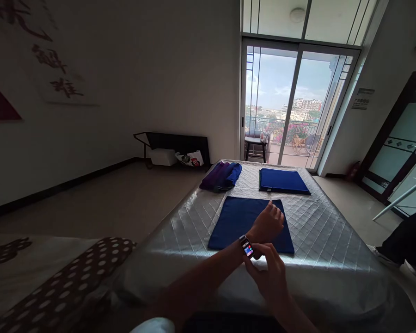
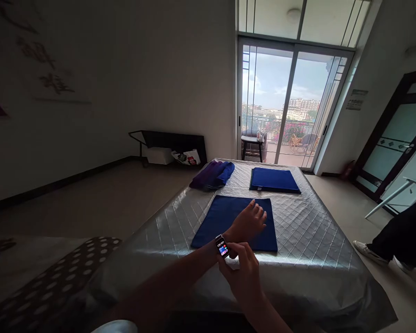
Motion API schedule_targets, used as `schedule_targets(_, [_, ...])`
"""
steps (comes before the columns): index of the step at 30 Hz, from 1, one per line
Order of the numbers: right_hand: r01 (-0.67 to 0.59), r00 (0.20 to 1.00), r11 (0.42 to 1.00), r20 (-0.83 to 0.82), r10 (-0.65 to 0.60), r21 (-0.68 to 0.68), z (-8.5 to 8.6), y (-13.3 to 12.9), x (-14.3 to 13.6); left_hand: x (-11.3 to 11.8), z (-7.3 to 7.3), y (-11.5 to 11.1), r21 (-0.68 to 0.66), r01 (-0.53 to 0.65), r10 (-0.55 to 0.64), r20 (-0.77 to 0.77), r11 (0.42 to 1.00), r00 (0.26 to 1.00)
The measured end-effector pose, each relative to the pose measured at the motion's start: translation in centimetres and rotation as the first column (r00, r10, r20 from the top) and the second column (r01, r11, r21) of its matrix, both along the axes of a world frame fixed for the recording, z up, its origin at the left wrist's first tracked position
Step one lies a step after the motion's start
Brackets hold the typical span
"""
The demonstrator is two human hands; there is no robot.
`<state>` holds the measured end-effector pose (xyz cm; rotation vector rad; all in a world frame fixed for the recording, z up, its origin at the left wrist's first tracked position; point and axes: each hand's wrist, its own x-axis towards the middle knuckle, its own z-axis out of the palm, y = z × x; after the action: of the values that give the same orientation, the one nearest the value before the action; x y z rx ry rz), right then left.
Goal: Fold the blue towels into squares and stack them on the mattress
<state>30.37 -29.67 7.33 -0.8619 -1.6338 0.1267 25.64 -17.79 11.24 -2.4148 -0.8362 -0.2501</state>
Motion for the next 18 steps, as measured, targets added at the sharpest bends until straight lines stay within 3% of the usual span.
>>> schedule_targets(4, [0.018, 1.000, 1.000, 0.001, -0.018, 0.010, 0.1, -0.1, 0.4, 0.6, 0.4, -0.5, 0.012, 0.022, -0.022, -0.003, 1.000, 1.000])
schedule_targets(13, [0.021, 1.000, 0.998, 0.011, -0.020, -0.056, -1.1, 0.6, 0.8, 0.7, -0.1, -0.1, -0.076, 0.049, -0.044, 0.069, 0.996, 0.997])
schedule_targets(18, [0.021, 0.998, 0.996, 0.066, -0.015, -0.092, -1.9, 0.8, 0.3, 0.1, -1.6, 0.3, -0.188, 0.052, -0.023, 0.149, 0.981, 0.989])
